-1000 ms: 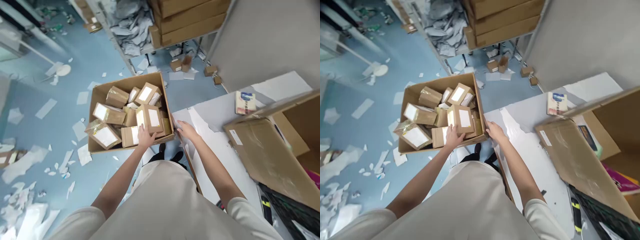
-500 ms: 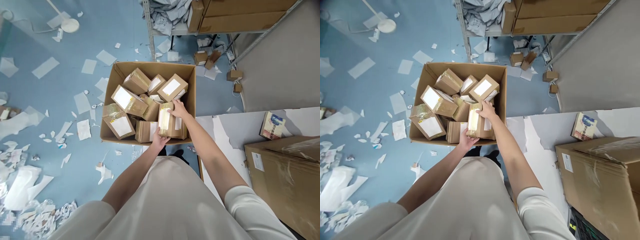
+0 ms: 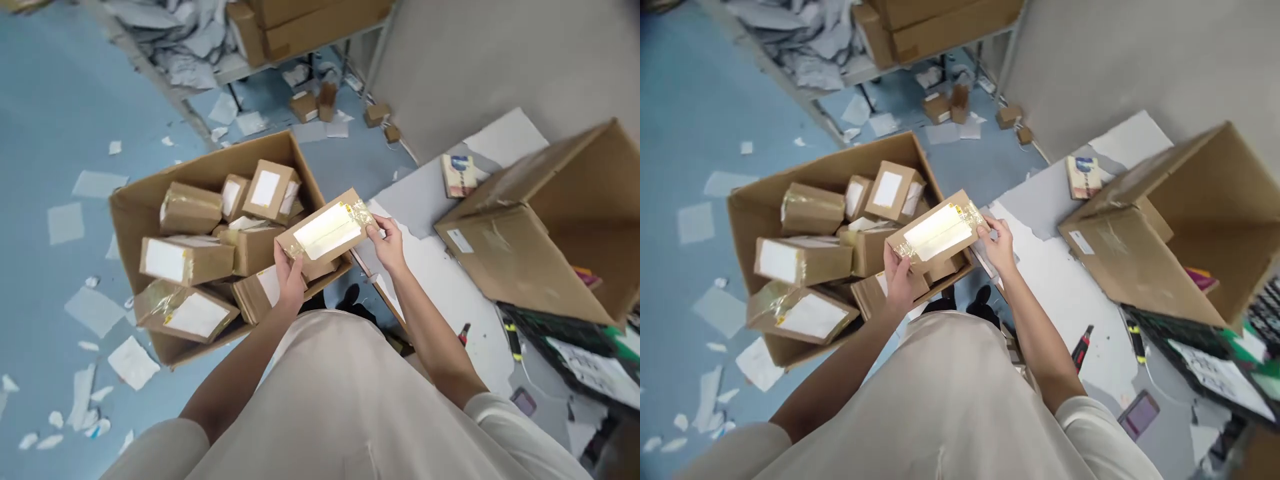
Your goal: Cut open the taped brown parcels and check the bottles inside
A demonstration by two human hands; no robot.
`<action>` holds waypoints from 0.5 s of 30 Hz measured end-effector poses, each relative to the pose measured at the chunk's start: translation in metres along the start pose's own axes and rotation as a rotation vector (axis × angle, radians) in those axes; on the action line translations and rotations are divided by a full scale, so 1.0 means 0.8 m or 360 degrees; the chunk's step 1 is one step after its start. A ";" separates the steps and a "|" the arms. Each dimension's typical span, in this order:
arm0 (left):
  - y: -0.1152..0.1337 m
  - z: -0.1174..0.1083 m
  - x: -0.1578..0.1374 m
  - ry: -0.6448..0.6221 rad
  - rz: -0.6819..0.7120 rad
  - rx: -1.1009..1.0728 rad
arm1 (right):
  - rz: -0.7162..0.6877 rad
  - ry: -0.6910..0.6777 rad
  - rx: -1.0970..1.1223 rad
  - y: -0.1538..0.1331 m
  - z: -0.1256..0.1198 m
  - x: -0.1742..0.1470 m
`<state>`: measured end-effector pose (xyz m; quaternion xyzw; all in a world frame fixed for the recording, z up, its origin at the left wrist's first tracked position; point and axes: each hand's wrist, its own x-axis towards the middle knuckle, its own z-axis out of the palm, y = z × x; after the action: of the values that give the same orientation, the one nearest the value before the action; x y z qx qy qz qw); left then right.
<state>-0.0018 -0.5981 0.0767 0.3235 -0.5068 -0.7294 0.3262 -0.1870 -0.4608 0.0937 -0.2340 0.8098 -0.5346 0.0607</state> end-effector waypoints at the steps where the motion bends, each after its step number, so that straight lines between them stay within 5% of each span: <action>1: -0.002 0.011 0.005 -0.0133 0.0031 0.0055 | 0.0047 0.0118 0.0014 0.004 -0.018 -0.013; 7: -0.026 0.106 -0.004 -0.0800 -0.0022 0.0286 | 0.0385 0.0700 0.0054 0.043 -0.123 -0.118; 15: -0.041 0.245 -0.071 -0.1049 -0.0663 0.0318 | 0.0759 0.1276 0.0182 0.084 -0.197 -0.259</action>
<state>-0.1311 -0.4397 0.1083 0.1981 -0.5763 -0.7917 -0.0418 -0.0802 -0.2154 0.0684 0.1873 0.7698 -0.5976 -0.1231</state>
